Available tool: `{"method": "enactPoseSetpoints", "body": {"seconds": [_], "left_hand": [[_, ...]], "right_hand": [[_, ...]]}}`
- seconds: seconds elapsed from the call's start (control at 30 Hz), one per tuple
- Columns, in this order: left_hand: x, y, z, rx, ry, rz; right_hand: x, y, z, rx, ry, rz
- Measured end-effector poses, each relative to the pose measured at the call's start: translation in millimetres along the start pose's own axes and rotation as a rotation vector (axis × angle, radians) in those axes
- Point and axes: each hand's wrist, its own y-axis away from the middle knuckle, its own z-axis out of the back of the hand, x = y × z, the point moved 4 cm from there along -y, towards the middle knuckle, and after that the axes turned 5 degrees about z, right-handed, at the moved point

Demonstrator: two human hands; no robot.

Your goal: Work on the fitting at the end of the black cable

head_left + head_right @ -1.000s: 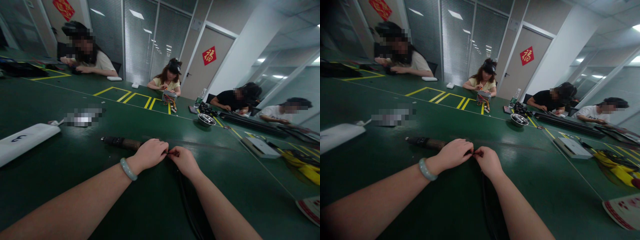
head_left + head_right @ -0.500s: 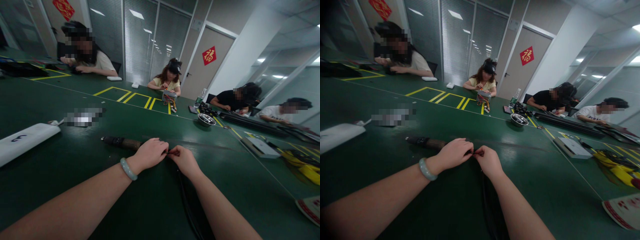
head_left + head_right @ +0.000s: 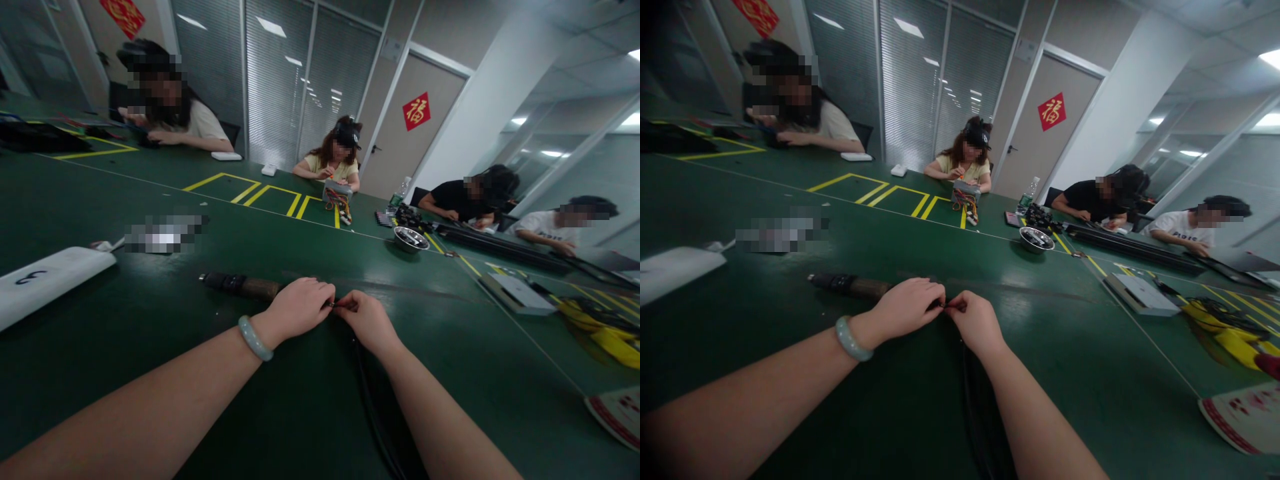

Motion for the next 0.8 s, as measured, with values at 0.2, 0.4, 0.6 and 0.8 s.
{"method": "enactPoseSetpoints", "body": {"seconds": [0.2,0.4,0.6,0.8], "left_hand": [[1.6,0.8,-3.2,0.013,0.010,0.011],[0.2,1.0,-0.5,0.012,0.003,0.011],[0.9,1.8,0.1,0.020,0.034,0.048],[2.4,2.4,-1.4,0.022,0.018,0.104]], "right_hand": [[-1.0,-0.5,1.2,-0.002,-0.007,0.011],[0.6,0.5,3.1,0.012,-0.007,-0.003],[-1.9,-0.5,0.0,0.015,-0.037,0.007],[-2.3,0.0,0.3,0.015,-0.035,0.012]]}}
